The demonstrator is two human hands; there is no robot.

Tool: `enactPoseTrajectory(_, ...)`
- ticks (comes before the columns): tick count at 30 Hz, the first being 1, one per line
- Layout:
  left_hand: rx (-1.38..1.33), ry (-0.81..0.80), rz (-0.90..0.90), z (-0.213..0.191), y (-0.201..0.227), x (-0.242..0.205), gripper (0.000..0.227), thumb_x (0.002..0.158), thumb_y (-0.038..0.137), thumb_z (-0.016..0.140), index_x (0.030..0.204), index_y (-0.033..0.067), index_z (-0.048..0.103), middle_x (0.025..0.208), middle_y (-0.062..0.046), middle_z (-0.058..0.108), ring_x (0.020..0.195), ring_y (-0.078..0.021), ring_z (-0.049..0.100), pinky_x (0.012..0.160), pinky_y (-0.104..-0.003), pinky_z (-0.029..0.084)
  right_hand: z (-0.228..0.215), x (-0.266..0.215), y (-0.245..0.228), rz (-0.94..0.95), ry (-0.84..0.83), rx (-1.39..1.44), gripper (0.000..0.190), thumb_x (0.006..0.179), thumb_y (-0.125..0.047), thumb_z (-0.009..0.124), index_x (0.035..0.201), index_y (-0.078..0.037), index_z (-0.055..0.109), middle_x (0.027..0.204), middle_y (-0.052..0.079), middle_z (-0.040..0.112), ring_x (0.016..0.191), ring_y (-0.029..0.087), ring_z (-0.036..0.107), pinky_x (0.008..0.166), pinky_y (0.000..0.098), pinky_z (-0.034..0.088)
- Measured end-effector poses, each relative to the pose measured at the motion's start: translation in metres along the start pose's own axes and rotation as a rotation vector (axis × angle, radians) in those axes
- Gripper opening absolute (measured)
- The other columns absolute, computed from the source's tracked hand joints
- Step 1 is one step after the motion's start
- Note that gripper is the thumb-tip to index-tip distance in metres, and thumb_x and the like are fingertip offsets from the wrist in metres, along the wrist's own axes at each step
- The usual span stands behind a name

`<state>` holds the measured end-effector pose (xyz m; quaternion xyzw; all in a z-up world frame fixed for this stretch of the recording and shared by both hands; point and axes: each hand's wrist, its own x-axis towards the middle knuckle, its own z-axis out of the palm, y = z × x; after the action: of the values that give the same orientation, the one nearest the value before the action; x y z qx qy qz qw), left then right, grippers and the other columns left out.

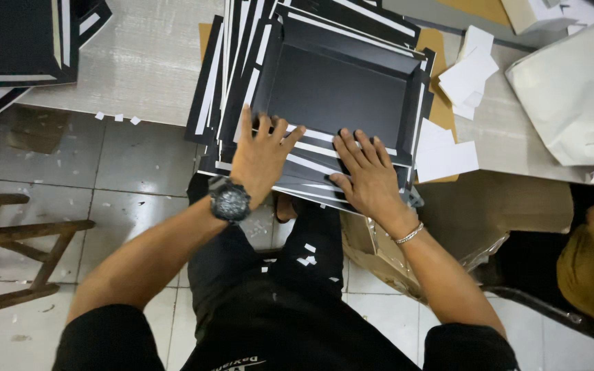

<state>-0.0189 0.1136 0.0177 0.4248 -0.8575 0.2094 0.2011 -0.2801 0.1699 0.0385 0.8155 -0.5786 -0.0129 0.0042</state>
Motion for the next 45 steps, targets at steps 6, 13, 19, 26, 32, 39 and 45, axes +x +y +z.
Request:
enactPoseTrajectory(6,-0.201,0.039,-0.064,0.050,0.083,-0.010,0.051,0.099,0.016,0.062,0.149,0.0053,0.065,0.135,-0.031,0.062,0.129,-0.0548,0.056,0.116,-0.073,0.041,0.018,0.015,0.012,-0.012,0.167,-0.073,0.042,0.111,-0.049,0.057,0.145,-0.030,0.072,0.154,-0.009,0.065,0.137,0.026,0.061,0.112,0.0509,0.048)
enactPoseTrajectory(13,-0.249,0.048,-0.080,0.037,0.061,-0.016,0.047,0.111,0.011,0.054,0.157,0.0061,0.058,0.143,-0.023,0.060,0.135,-0.0452,0.054,0.124,-0.064,0.037,0.017,0.085,0.044,0.068,0.160,0.339,0.016,0.101,-0.045,0.079,0.097,-0.030,0.079,0.104,-0.010,0.066,0.096,0.021,0.072,0.083,0.0405,0.056)
enactPoseTrajectory(19,-0.362,0.016,-0.043,0.052,0.057,-0.023,0.051,0.109,0.015,0.047,0.159,0.0106,0.054,0.147,-0.021,0.059,0.139,-0.0418,0.052,0.126,-0.058,0.037,-0.010,0.120,0.024,0.229,-0.085,0.367,0.040,0.082,-0.059,0.092,0.094,-0.026,0.073,0.089,-0.002,0.064,0.096,0.030,0.073,0.091,0.0450,0.046)
enactPoseTrajectory(26,-0.315,-0.020,-0.047,0.035,0.053,-0.018,0.045,0.112,0.016,0.047,0.155,0.0097,0.057,0.146,-0.017,0.058,0.140,-0.0406,0.051,0.129,-0.056,0.032,0.000,0.177,-0.024,0.124,-0.173,0.333,0.038,0.084,-0.064,0.086,0.092,-0.032,0.069,0.098,-0.001,0.068,0.109,0.032,0.073,0.098,0.0544,0.045)
enactPoseTrajectory(32,-0.463,0.011,-0.084,0.056,0.055,-0.021,0.040,0.112,0.018,0.046,0.148,0.0142,0.062,0.146,-0.011,0.058,0.141,-0.0388,0.049,0.128,-0.055,0.032,0.008,0.201,-0.047,0.087,-0.182,0.353,0.041,0.085,-0.069,0.083,0.087,-0.031,0.068,0.092,-0.002,0.067,0.104,0.034,0.074,0.096,0.0564,0.045)
enactPoseTrajectory(39,-0.397,0.049,-0.136,0.039,0.054,-0.016,0.039,0.106,0.023,0.052,0.142,0.0186,0.065,0.138,-0.010,0.059,0.135,-0.0345,0.055,0.120,-0.049,0.041,-0.006,0.147,0.014,0.133,-0.201,0.200,0.045,0.086,-0.069,0.082,0.104,-0.030,0.069,0.112,0.006,0.069,0.116,0.041,0.071,0.099,0.0616,0.045)
enactPoseTrajectory(45,-0.326,0.034,-0.118,0.036,0.053,-0.012,0.046,0.099,0.025,0.056,0.143,0.0216,0.068,0.137,-0.009,0.063,0.130,-0.0322,0.059,0.109,-0.045,0.049,-0.016,0.070,0.066,0.375,-0.212,0.196,0.053,0.093,-0.068,0.079,0.113,-0.022,0.064,0.129,0.015,0.063,0.127,0.043,0.066,0.105,0.0549,0.043)
